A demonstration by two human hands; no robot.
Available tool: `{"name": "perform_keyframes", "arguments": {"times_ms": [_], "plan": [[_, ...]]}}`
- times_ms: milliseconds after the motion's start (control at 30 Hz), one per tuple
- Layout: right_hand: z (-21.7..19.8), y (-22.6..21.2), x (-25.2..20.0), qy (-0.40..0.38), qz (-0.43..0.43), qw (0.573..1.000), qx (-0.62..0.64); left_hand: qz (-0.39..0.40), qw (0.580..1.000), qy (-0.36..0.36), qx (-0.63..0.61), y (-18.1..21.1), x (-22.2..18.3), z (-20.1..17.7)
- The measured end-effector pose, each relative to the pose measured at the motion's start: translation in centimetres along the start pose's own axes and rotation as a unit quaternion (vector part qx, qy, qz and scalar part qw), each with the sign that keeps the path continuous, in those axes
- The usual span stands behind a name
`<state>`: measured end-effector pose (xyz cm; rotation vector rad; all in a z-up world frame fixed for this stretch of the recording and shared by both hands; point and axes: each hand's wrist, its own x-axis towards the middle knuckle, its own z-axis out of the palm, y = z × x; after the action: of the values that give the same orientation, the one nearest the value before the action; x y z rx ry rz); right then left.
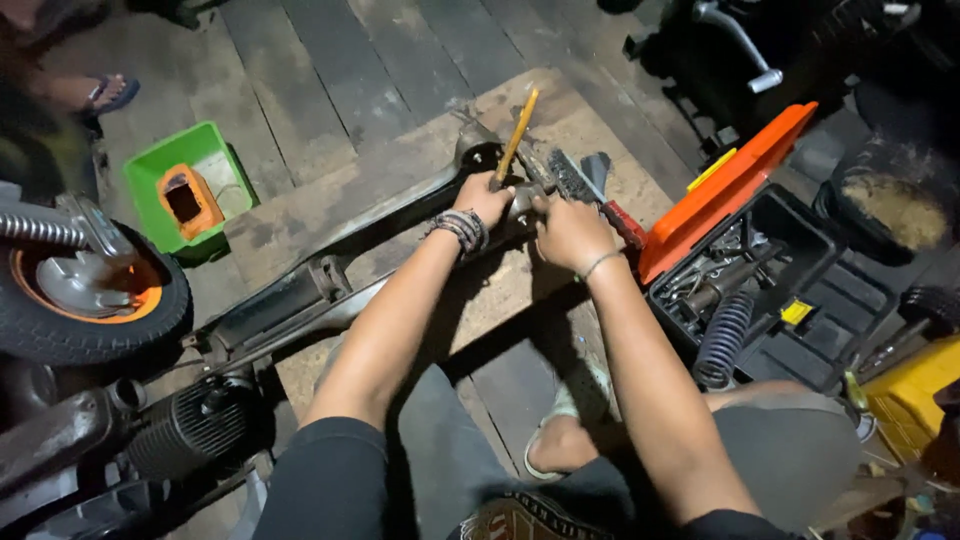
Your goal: The person is cleaning a metal motorcycle part by brushing it and using a hammer with a punch to remove debris.
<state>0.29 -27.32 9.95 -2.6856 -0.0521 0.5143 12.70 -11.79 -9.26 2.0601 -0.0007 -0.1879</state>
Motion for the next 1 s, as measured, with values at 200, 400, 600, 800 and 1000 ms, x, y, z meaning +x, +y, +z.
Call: {"name": "perform_keyframes", "arguments": {"times_ms": [200, 400, 600, 800, 1000], "plan": [[0.4, 2.4, 1.4, 0.026, 0.018, 0.999, -0.026, -0.002, 0.999, 0.007, 0.036, -1.6, 1.1, 0.8], [-0.7, 2.6, 0.1, 0.020, 0.016, 0.999, 0.029, -0.012, 0.999, 0.021, 0.032, -1.7, 1.1, 1.4], [1.4, 4.2, 2.3, -0.001, 0.015, 1.000, -0.006, 0.019, 0.997, 0.034, 0.062, -0.9, 0.7, 1.0], [-2.0, 2.0, -0.1, -0.020, 0.020, 1.000, -0.003, -0.002, 0.998, 0.029, 0.051, -1.2, 1.0, 1.3], [-1.5, 1.5, 0.3, -0.011, 0.016, 1.000, -0.012, 0.000, 0.998, 0.028, 0.061, -0.3, 0.2, 0.7]]}}
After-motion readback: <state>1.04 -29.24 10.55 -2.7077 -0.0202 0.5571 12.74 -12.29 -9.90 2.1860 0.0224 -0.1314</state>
